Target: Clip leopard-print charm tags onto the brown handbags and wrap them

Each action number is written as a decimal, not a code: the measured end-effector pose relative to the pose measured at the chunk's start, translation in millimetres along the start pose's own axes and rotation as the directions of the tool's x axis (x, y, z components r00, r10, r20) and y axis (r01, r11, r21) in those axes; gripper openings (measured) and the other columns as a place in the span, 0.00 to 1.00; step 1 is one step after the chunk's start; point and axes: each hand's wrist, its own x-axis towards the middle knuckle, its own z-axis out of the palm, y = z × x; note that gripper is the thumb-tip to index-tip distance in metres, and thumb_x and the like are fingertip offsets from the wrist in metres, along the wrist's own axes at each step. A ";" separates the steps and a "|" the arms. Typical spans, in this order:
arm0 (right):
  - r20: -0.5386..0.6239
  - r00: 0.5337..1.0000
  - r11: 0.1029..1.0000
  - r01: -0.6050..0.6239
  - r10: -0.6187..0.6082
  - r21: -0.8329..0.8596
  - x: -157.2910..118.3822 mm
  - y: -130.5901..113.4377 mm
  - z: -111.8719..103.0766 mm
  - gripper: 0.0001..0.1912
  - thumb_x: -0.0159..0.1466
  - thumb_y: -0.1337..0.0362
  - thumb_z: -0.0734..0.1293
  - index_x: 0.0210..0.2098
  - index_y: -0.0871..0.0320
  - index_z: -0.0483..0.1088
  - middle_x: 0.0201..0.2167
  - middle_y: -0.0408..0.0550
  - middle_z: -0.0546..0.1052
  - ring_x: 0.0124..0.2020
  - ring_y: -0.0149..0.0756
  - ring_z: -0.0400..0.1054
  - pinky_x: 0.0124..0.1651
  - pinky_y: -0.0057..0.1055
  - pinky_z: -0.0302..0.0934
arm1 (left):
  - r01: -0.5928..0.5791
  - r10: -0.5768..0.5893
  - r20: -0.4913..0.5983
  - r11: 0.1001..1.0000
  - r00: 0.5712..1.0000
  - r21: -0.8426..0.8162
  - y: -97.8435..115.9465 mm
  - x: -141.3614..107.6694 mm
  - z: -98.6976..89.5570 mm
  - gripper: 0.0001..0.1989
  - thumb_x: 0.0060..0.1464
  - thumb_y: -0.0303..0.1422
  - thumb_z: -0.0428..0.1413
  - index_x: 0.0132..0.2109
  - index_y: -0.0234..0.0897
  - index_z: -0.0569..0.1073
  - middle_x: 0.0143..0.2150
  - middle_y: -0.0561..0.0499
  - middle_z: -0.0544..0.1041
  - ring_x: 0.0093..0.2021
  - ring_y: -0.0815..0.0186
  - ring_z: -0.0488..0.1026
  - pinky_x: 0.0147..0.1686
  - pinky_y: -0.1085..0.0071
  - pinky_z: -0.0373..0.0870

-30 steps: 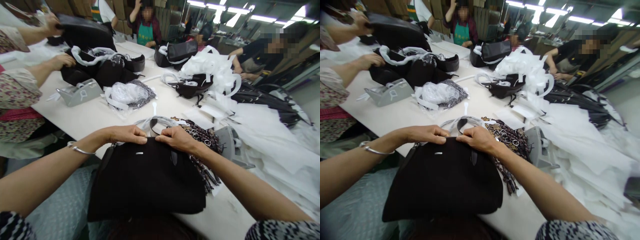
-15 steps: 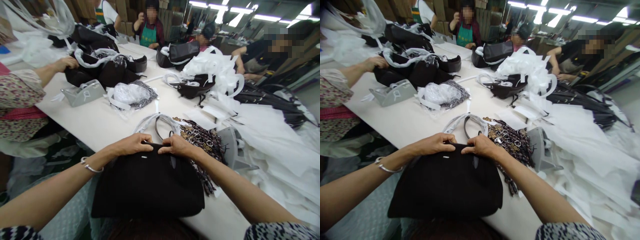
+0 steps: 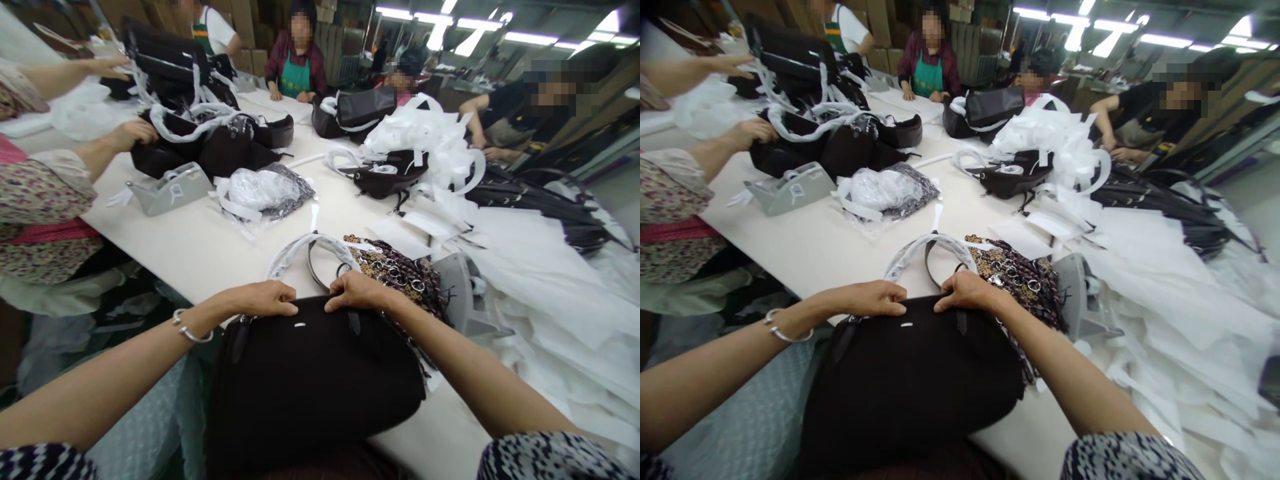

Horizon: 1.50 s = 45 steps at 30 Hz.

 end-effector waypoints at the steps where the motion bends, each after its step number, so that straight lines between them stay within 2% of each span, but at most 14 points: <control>1: -0.020 1.000 0.996 0.006 -0.008 -0.088 2.9 0.5 2.4 0.20 0.54 0.46 0.71 0.28 0.59 0.76 0.20 0.41 0.70 0.27 0.31 0.63 0.29 0.27 0.50 | 0.029 -0.029 -0.051 1.000 0.998 -0.007 -0.3 -0.7 7.3 0.16 0.57 0.45 0.48 0.30 0.37 0.66 0.27 0.56 0.66 0.28 0.68 0.63 0.27 0.73 0.55; 5: -0.134 0.988 0.926 0.023 -0.080 -0.377 8.5 -6.2 8.5 0.17 0.58 0.48 0.70 0.33 0.56 0.76 0.30 0.46 0.76 0.36 0.38 0.68 0.38 0.30 0.54 | 0.139 -0.144 -0.225 0.990 0.964 -0.039 -4.2 0.7 27.6 0.15 0.57 0.44 0.47 0.30 0.38 0.65 0.28 0.54 0.68 0.30 0.65 0.65 0.30 0.72 0.58; 10: -0.337 0.940 0.864 -0.120 -0.061 -0.490 -9.3 -10.5 10.8 0.26 0.56 0.43 0.69 0.44 0.57 0.71 0.43 0.53 0.75 0.46 0.47 0.67 0.51 0.40 0.55 | 0.098 -0.088 -0.339 0.995 0.937 0.012 -9.9 1.4 33.3 0.12 0.57 0.42 0.49 0.34 0.38 0.68 0.34 0.52 0.70 0.35 0.63 0.67 0.36 0.69 0.62; 13: -0.423 0.906 0.865 -0.190 -0.028 -0.464 -24.2 -6.8 22.5 0.32 0.56 0.41 0.69 0.50 0.58 0.68 0.48 0.56 0.73 0.51 0.49 0.64 0.53 0.42 0.56 | 0.060 -0.011 -0.416 0.993 0.909 0.105 -6.2 -1.2 38.2 0.11 0.58 0.40 0.49 0.39 0.38 0.70 0.40 0.49 0.71 0.40 0.62 0.68 0.42 0.67 0.63; 18: -0.429 0.903 0.872 -0.196 -0.018 -0.449 -28.1 -4.8 51.4 0.23 0.60 0.47 0.69 0.45 0.59 0.70 0.49 0.56 0.71 0.55 0.47 0.60 0.54 0.38 0.58 | -0.086 0.092 -0.421 0.996 0.902 0.033 1.1 5.3 47.3 0.14 0.58 0.41 0.51 0.43 0.38 0.75 0.44 0.48 0.72 0.46 0.60 0.69 0.49 0.67 0.62; 20: -0.429 0.903 0.871 -0.207 -0.004 -0.445 -24.1 -5.4 56.6 0.23 0.60 0.48 0.69 0.44 0.59 0.70 0.48 0.57 0.72 0.55 0.47 0.60 0.53 0.39 0.59 | -0.107 0.101 -0.379 0.994 0.920 0.005 1.9 13.0 48.8 0.17 0.56 0.45 0.52 0.42 0.38 0.76 0.42 0.48 0.73 0.44 0.59 0.70 0.47 0.68 0.62; 23: -0.435 0.900 0.875 -0.213 0.003 -0.434 -19.3 -3.5 57.2 0.24 0.62 0.46 0.66 0.46 0.59 0.70 0.45 0.57 0.73 0.52 0.46 0.62 0.52 0.39 0.60 | -0.056 0.034 -0.254 0.996 0.967 -0.077 1.7 24.4 50.1 0.21 0.53 0.51 0.53 0.36 0.37 0.77 0.34 0.50 0.74 0.35 0.62 0.70 0.35 0.70 0.62; 26: -0.461 0.887 0.875 -0.208 -0.020 -0.438 -18.9 4.0 57.5 0.26 0.63 0.43 0.63 0.47 0.58 0.70 0.46 0.57 0.74 0.53 0.47 0.62 0.51 0.40 0.59 | -0.007 -0.017 -0.266 0.996 0.964 -0.090 0.8 29.8 52.4 0.23 0.50 0.53 0.54 0.30 0.36 0.75 0.29 0.51 0.72 0.29 0.65 0.67 0.28 0.71 0.57; 29: -0.507 0.860 0.870 -0.209 -0.054 -0.447 -21.4 14.3 61.5 0.26 0.64 0.42 0.61 0.47 0.57 0.70 0.49 0.55 0.73 0.55 0.47 0.60 0.50 0.42 0.59 | 0.009 -0.019 -0.280 0.999 0.960 -0.040 -1.5 26.9 53.3 0.22 0.51 0.52 0.54 0.29 0.36 0.73 0.27 0.52 0.71 0.27 0.66 0.65 0.27 0.71 0.55; 32: -0.532 0.841 0.871 -0.187 -0.097 -0.455 -23.7 22.2 66.2 0.27 0.62 0.41 0.62 0.48 0.55 0.69 0.51 0.54 0.72 0.57 0.47 0.59 0.52 0.43 0.57 | 0.025 -0.030 -0.157 0.999 0.987 -0.032 -6.0 17.2 48.6 0.23 0.52 0.53 0.52 0.27 0.36 0.73 0.25 0.52 0.72 0.25 0.67 0.64 0.26 0.71 0.55; 35: -0.541 0.834 0.879 -0.174 -0.109 -0.445 -23.7 25.5 68.9 0.28 0.60 0.41 0.65 0.48 0.55 0.69 0.52 0.54 0.72 0.58 0.47 0.58 0.53 0.44 0.56 | 0.037 -0.041 -0.072 0.998 0.997 -0.054 -7.8 5.1 43.9 0.24 0.54 0.53 0.50 0.28 0.37 0.74 0.28 0.52 0.74 0.27 0.67 0.67 0.28 0.72 0.58; 38: -0.537 0.839 0.899 -0.166 -0.086 -0.405 -21.5 26.0 68.0 0.28 0.58 0.41 0.67 0.48 0.56 0.70 0.51 0.55 0.72 0.57 0.48 0.59 0.52 0.43 0.58 | 0.086 -0.088 -0.151 0.996 0.985 -0.018 -1.0 -3.5 47.9 0.19 0.54 0.48 0.51 0.31 0.37 0.75 0.33 0.51 0.76 0.32 0.65 0.70 0.32 0.72 0.61; 42: -0.502 0.865 0.959 -0.129 -0.016 -0.252 -24.0 19.6 52.1 0.27 0.57 0.45 0.70 0.48 0.57 0.71 0.49 0.54 0.73 0.55 0.48 0.62 0.53 0.41 0.59 | 0.175 -0.158 -0.328 0.984 0.931 0.021 15.8 -9.1 50.6 0.15 0.54 0.41 0.49 0.31 0.37 0.74 0.34 0.49 0.76 0.35 0.62 0.71 0.36 0.70 0.62; 45: -0.578 0.815 0.987 -0.061 -0.038 -0.151 -41.3 -2.1 28.3 0.25 0.59 0.50 0.70 0.50 0.57 0.71 0.49 0.54 0.74 0.53 0.45 0.64 0.56 0.41 0.58 | 0.174 -0.150 -0.414 0.984 0.898 0.021 24.3 -13.6 29.2 0.16 0.57 0.41 0.46 0.31 0.37 0.72 0.32 0.50 0.74 0.35 0.62 0.70 0.36 0.70 0.62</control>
